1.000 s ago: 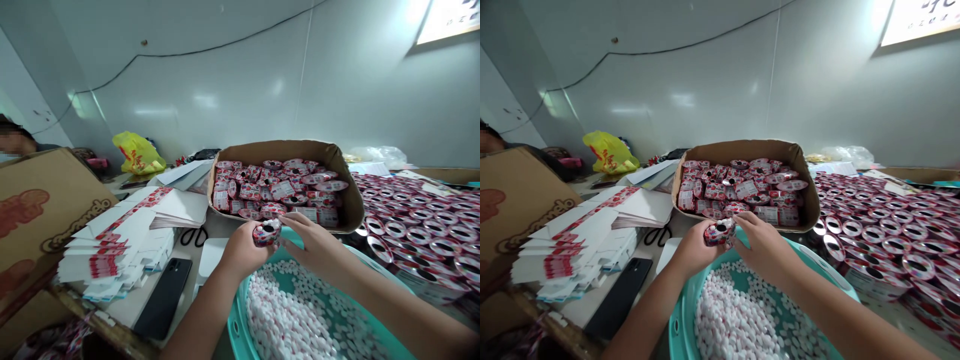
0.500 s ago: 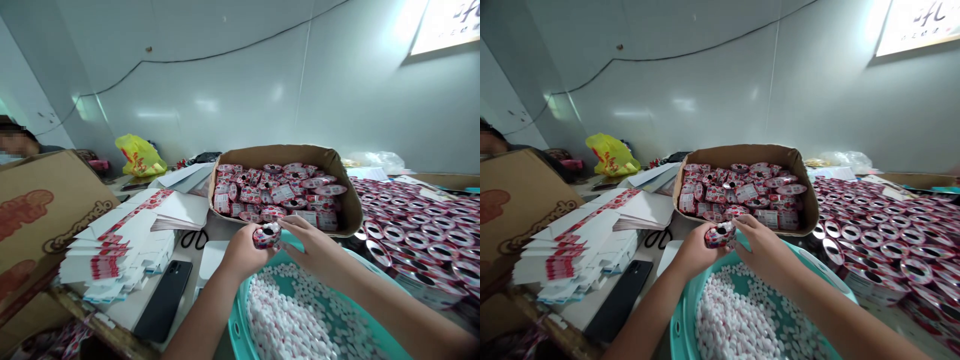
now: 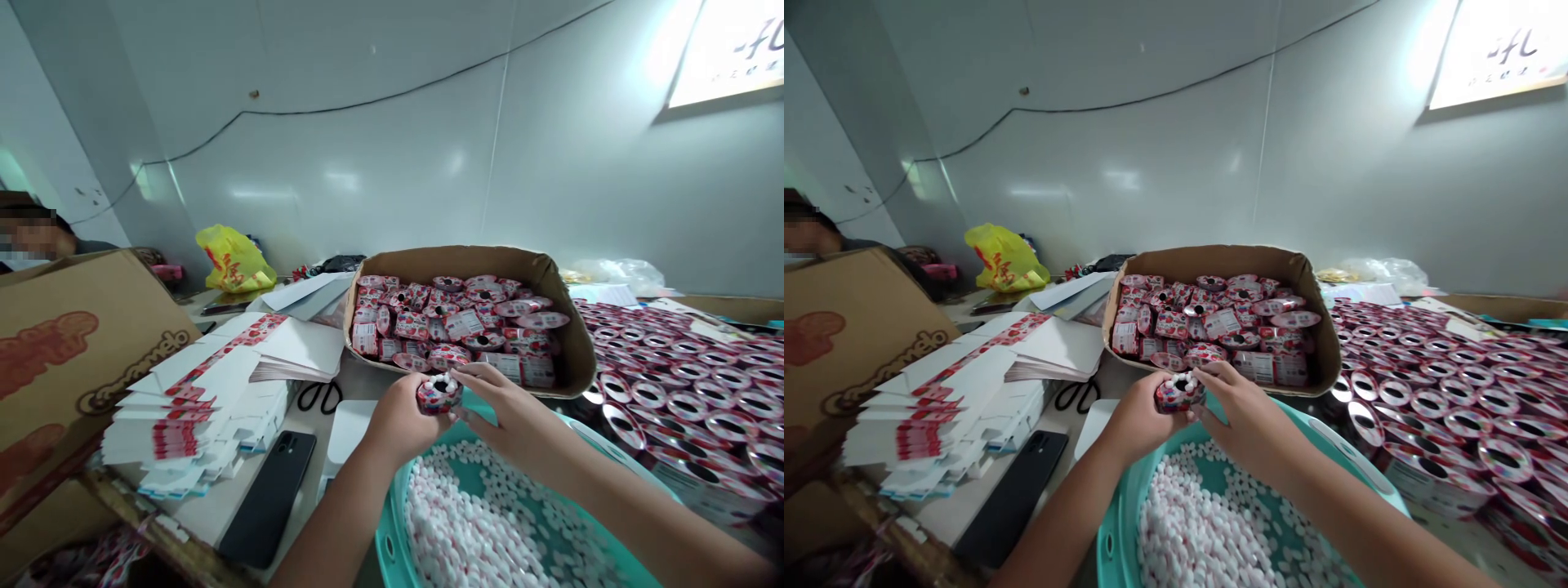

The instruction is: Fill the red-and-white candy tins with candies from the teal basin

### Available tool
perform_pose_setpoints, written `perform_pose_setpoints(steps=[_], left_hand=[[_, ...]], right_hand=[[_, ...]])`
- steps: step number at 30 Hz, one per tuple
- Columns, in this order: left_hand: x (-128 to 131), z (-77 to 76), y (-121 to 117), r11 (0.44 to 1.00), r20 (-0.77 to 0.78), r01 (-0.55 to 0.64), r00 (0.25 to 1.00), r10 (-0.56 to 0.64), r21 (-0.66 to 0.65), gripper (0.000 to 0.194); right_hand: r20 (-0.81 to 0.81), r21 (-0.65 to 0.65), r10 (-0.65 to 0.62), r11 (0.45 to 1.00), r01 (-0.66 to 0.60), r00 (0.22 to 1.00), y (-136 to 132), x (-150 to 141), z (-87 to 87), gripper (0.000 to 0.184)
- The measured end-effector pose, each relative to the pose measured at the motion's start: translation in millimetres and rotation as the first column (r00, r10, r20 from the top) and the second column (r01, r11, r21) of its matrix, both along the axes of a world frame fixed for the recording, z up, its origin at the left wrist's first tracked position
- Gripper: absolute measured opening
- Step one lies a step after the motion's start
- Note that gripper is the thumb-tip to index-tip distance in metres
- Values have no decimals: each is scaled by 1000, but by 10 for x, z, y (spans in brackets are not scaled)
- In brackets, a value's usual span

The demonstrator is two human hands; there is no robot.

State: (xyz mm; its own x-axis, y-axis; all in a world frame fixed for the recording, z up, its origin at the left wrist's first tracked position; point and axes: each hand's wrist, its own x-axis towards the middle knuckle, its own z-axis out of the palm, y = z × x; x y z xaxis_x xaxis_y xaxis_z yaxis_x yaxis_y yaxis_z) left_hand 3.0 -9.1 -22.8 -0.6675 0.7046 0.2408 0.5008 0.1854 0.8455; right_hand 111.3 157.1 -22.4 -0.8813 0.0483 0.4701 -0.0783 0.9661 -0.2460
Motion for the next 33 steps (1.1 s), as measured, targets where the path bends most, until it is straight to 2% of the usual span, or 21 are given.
perform_pose_setpoints(steps=[16, 23, 30, 33], left_hand=[[14, 1, -8, 1000, -5, 18, 1000, -18, 6, 39], [-7, -5, -8, 1000, -33, 8, 999, -8, -2, 38], [4, 18, -14, 1000, -58, 23, 998, -24, -14, 35], [18, 46, -16, 998, -94, 61, 994, -63, -24, 35]], right_hand=[[-62, 27, 19, 999, -18, 998, -29, 7, -8, 45], [-30, 62, 12, 998, -10, 999, -32, 17, 10, 45], [-39, 39, 59, 998, -57, 998, -13, 12, 49, 40], [-35, 32, 88, 996, -87, 996, -48, 29, 86, 43]])
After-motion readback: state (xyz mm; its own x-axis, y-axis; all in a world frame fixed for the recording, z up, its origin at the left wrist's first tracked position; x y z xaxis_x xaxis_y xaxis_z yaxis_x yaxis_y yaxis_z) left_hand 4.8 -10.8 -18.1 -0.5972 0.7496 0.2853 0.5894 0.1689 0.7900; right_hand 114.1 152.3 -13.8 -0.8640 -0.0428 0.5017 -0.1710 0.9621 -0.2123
